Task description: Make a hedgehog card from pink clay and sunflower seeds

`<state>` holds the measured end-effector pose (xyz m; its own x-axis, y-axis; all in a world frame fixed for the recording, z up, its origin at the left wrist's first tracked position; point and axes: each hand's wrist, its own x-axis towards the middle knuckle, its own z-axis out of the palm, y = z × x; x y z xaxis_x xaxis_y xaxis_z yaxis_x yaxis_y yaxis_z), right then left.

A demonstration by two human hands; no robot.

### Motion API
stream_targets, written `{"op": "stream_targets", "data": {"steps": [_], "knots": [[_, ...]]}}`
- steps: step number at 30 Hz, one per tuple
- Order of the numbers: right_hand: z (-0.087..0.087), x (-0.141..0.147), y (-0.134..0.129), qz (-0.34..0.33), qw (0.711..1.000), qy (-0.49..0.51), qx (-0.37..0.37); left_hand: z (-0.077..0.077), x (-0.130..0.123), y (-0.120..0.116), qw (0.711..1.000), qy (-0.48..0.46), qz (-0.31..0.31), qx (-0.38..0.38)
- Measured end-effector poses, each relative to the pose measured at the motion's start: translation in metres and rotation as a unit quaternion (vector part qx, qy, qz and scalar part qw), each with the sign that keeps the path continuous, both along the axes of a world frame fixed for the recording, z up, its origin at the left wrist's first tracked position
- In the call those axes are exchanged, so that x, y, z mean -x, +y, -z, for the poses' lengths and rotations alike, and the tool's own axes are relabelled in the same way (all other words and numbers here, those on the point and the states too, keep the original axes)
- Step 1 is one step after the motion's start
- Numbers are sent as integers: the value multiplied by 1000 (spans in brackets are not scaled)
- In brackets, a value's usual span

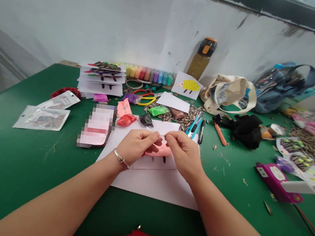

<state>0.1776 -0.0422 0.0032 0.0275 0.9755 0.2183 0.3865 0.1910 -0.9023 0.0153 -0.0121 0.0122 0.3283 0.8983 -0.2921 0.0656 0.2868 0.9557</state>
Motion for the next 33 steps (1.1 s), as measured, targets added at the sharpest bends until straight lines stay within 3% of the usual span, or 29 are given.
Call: {"op": "stream_targets", "data": {"steps": [9, 19, 33], "knots": [[0, 0, 1, -25, 996, 34, 75, -2, 1, 3, 998, 26, -10, -50], [0, 4, 2, -81, 976, 154, 131, 0, 3, 3, 997, 47, 2, -58], [-1, 2, 2, -61, 985, 126, 103, 2, 3, 3, 998, 27, 13, -49]]}}
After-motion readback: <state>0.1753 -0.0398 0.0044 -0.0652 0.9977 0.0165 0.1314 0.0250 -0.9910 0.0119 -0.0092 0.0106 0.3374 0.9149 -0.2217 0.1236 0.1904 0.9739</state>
